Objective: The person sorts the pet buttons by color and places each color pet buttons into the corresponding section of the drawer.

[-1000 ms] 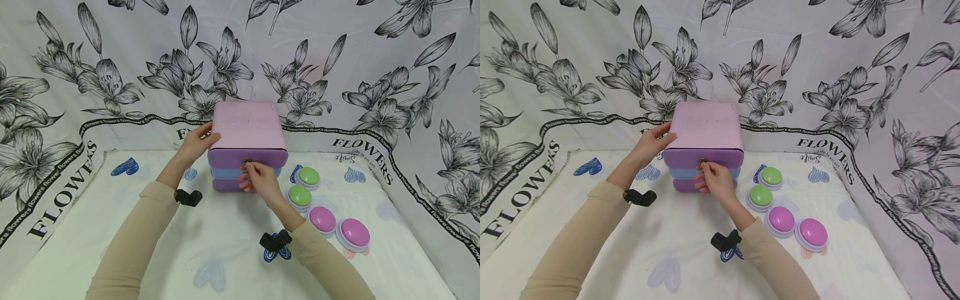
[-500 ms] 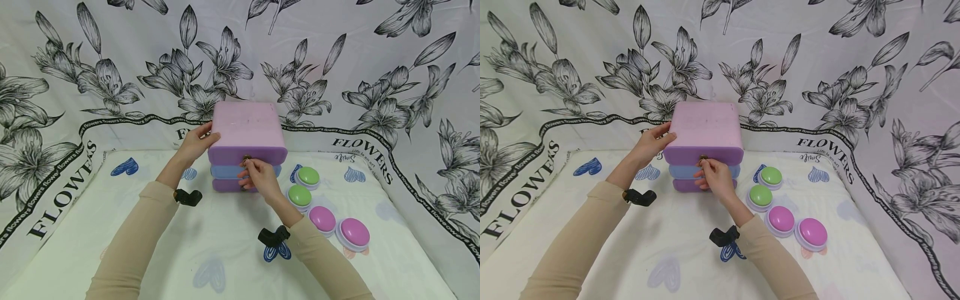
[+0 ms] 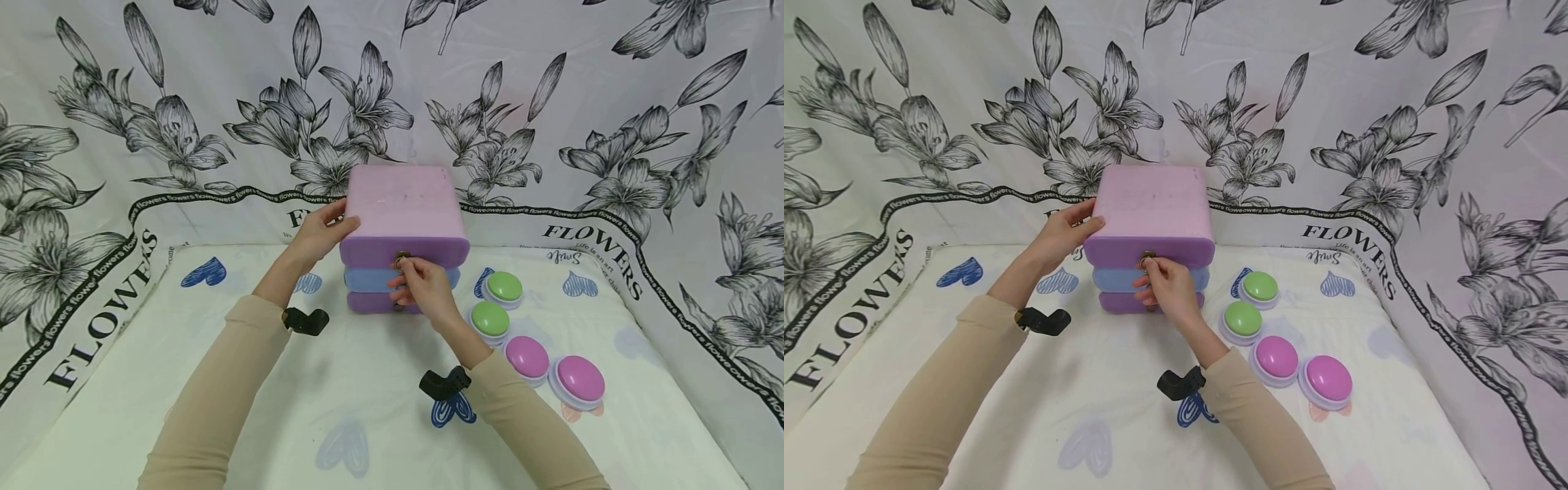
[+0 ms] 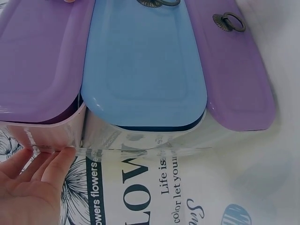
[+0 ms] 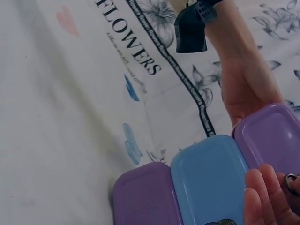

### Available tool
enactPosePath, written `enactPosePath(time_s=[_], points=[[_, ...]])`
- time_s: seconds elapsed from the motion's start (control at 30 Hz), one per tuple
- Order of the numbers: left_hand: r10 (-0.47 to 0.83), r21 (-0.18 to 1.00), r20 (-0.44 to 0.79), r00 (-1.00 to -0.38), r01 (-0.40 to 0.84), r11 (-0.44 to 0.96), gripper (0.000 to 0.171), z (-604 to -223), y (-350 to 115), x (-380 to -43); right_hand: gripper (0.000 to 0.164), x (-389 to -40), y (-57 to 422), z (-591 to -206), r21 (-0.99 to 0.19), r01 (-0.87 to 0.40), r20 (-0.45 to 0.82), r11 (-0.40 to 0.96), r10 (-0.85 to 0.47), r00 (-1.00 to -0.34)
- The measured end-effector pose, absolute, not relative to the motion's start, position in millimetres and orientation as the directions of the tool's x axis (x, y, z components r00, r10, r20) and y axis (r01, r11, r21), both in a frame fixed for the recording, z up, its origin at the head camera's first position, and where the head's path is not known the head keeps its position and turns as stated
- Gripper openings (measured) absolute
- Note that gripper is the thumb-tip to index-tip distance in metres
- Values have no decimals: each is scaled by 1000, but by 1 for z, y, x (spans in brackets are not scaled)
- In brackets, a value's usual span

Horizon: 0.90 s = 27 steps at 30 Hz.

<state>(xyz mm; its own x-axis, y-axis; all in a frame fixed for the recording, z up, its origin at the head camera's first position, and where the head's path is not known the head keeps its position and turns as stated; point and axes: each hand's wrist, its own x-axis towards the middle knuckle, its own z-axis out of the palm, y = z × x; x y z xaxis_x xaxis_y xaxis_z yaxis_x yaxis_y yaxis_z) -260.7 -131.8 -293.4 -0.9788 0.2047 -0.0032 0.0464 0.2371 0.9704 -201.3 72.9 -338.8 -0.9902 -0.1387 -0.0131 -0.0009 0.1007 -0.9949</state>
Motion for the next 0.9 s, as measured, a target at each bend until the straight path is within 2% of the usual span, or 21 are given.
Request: enactPosePath(time_s=[0.3, 0.63, 0.9], points=[[213, 970, 3, -977, 55, 236, 64, -292, -133, -261, 33, -217, 75, -363, -994, -32, 19, 104, -124, -992], [210, 971, 11, -978, 60, 230, 63, -294, -132, -260, 32, -214, 83, -368, -977, -78, 54, 199, -123, -991], [194, 978, 11, -981, 51, 202, 64, -299, -133, -266, 28, -208, 92, -383, -965, -125, 115, 230, -54, -992]])
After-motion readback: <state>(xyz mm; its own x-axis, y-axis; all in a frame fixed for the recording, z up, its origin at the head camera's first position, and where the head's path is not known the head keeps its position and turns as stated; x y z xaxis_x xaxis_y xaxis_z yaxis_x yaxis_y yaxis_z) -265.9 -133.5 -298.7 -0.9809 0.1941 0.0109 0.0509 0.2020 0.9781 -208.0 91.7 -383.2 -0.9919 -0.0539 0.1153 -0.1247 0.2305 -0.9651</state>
